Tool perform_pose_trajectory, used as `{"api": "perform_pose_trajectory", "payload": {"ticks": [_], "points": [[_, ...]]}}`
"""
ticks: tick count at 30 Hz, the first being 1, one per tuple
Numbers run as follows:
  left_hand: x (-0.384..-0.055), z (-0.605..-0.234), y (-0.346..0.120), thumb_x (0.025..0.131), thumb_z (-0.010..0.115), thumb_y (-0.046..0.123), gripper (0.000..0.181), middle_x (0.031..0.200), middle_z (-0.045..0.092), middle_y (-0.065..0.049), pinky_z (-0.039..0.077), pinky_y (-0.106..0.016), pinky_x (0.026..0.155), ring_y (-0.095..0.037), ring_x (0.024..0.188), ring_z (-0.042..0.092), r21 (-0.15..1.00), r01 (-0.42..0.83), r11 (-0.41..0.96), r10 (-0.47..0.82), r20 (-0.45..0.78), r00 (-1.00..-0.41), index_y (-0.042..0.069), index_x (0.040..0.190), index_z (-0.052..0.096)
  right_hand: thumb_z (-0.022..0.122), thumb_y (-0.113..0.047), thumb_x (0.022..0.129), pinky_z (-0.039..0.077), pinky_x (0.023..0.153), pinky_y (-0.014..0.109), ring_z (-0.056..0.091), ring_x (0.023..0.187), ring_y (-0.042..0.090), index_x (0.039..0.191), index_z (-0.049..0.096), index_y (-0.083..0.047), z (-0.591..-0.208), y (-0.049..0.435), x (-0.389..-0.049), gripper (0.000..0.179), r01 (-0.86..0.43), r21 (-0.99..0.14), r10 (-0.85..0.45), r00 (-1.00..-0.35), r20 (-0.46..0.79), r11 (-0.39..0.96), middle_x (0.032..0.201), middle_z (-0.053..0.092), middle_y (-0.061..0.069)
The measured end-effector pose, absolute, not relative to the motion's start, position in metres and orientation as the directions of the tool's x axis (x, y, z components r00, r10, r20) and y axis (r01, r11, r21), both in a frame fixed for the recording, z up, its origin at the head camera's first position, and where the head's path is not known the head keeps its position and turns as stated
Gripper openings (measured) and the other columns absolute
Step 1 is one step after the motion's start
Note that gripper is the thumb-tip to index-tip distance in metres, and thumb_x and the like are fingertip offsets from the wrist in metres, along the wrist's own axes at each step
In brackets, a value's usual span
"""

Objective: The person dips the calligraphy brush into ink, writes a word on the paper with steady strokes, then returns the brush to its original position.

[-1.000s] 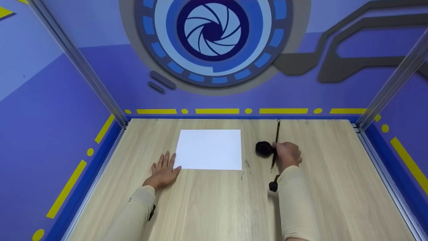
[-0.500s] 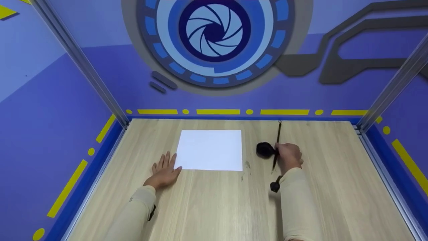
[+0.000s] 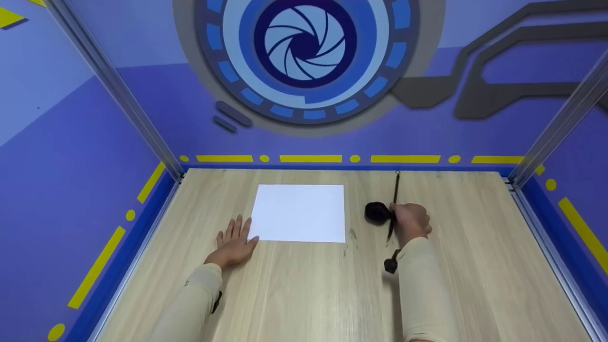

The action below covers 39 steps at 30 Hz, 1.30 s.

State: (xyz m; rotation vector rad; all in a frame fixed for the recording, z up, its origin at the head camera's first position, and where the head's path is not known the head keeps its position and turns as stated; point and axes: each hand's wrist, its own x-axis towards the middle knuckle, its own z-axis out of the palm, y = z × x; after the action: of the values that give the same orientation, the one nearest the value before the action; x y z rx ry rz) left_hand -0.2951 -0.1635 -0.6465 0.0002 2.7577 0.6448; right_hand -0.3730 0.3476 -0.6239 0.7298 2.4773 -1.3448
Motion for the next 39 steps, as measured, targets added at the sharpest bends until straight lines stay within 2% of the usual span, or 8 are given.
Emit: {"api": "perform_pose_trajectory", "payload": {"ticks": [3, 6, 12, 17, 20, 25, 32, 39], "points": [[-0.296, -0.648, -0.164, 0.114, 0.033, 0.052, 0.073, 0.183, -0.008, -0.012, -0.006, -0.067, 0.134, -0.037, 0.17, -0.01, 0.43, -0.068, 0.9, 0.07, -0.297, -0.952, 0.02, 0.174, 0.008, 0.065, -0.053, 0.1, 0.041, 0.121, 0.054, 0.059, 0.121, 0.033, 0.111, 0.075, -0.005, -0.624, 0.347, -0.373, 0.051, 0.517, -0.717, 0.311, -0.855, -0.414, 0.467, 0.112, 0.073, 0.008], [-0.297, -0.649, -0.164, 0.114, 0.033, 0.052, 0.074, 0.183, -0.01, -0.011, -0.008, -0.067, 0.134, -0.037, 0.17, -0.012, 0.436, -0.072, 0.897, 0.072, -0.304, -0.95, 0.02, 0.174, 0.007, 0.065, -0.053, 0.1, 0.046, 0.118, 0.052, 0.062, 0.127, 0.038, 0.112, 0.076, -0.004, -0.625, 0.347, -0.373, 0.051, 0.51, -0.717, 0.31, -0.86, -0.406, 0.475, 0.124, 0.073, 0.015], [-0.297, -0.649, -0.163, 0.113, 0.034, 0.051, 0.073, 0.183, -0.01, -0.011, -0.008, -0.067, 0.134, -0.036, 0.17, -0.012, 0.444, -0.076, 0.893, 0.073, -0.309, -0.948, 0.019, 0.174, 0.008, 0.064, -0.055, 0.1, 0.045, 0.12, 0.055, 0.059, 0.134, 0.042, 0.113, 0.075, -0.003, -0.629, 0.347, -0.374, 0.055, 0.518, -0.702, 0.333, -0.854, -0.399, 0.489, 0.141, 0.067, 0.024], [-0.296, -0.648, -0.164, 0.114, 0.033, 0.051, 0.073, 0.183, -0.008, -0.012, -0.007, -0.067, 0.134, -0.037, 0.17, -0.01, 0.44, -0.063, 0.896, 0.078, -0.294, -0.953, 0.019, 0.174, 0.009, 0.067, -0.05, 0.099, 0.05, 0.11, 0.044, 0.062, 0.118, 0.029, 0.114, 0.075, -0.004, -0.633, 0.349, -0.377, 0.049, 0.519, -0.732, 0.337, -0.852, -0.402, 0.44, 0.119, 0.073, 0.009], [-0.297, -0.649, -0.165, 0.114, 0.034, 0.049, 0.073, 0.183, -0.008, -0.013, -0.008, -0.068, 0.133, -0.038, 0.17, -0.01, 0.449, -0.063, 0.891, 0.08, -0.294, -0.952, 0.016, 0.174, 0.01, 0.068, -0.047, 0.099, 0.05, 0.101, 0.035, 0.056, 0.108, 0.023, 0.113, 0.073, -0.004, -0.634, 0.35, -0.379, 0.045, 0.515, -0.755, 0.326, -0.853, -0.407, 0.405, 0.102, 0.069, -0.002], [-0.301, -0.66, -0.167, 0.113, 0.033, 0.055, 0.075, 0.183, -0.012, -0.009, -0.009, -0.066, 0.134, -0.035, 0.17, -0.014, 0.437, -0.08, 0.896, 0.063, -0.303, -0.951, 0.021, 0.174, 0.005, 0.066, -0.048, 0.101, 0.047, 0.101, 0.032, 0.054, 0.108, 0.021, 0.111, 0.072, -0.005, -0.635, 0.352, -0.38, 0.044, 0.523, -0.775, 0.323, -0.847, -0.423, 0.356, 0.098, 0.064, -0.005], [-0.294, -0.648, -0.168, 0.113, 0.035, 0.05, 0.074, 0.183, -0.007, -0.013, -0.008, -0.067, 0.134, -0.037, 0.17, -0.01, 0.437, -0.075, 0.896, 0.064, -0.295, -0.953, 0.017, 0.174, 0.009, 0.07, -0.038, 0.103, 0.05, 0.079, 0.025, 0.059, 0.079, 0.008, 0.093, 0.078, -0.016, -0.625, 0.354, -0.373, 0.025, 0.523, -0.853, 0.274, -0.819, -0.503, -0.003, 0.073, 0.068, -0.014], [-0.293, -0.646, -0.163, 0.114, 0.036, 0.049, 0.072, 0.183, -0.007, -0.012, -0.009, -0.067, 0.133, -0.037, 0.17, -0.011, 0.476, -0.07, 0.877, 0.08, -0.288, -0.954, 0.018, 0.174, 0.01, 0.067, -0.041, 0.105, 0.045, 0.087, 0.025, 0.052, 0.093, 0.007, 0.09, 0.079, -0.025, -0.613, 0.358, -0.358, 0.025, 0.505, -0.859, 0.299, -0.809, -0.505, -0.083, 0.084, 0.062, -0.017]]}}
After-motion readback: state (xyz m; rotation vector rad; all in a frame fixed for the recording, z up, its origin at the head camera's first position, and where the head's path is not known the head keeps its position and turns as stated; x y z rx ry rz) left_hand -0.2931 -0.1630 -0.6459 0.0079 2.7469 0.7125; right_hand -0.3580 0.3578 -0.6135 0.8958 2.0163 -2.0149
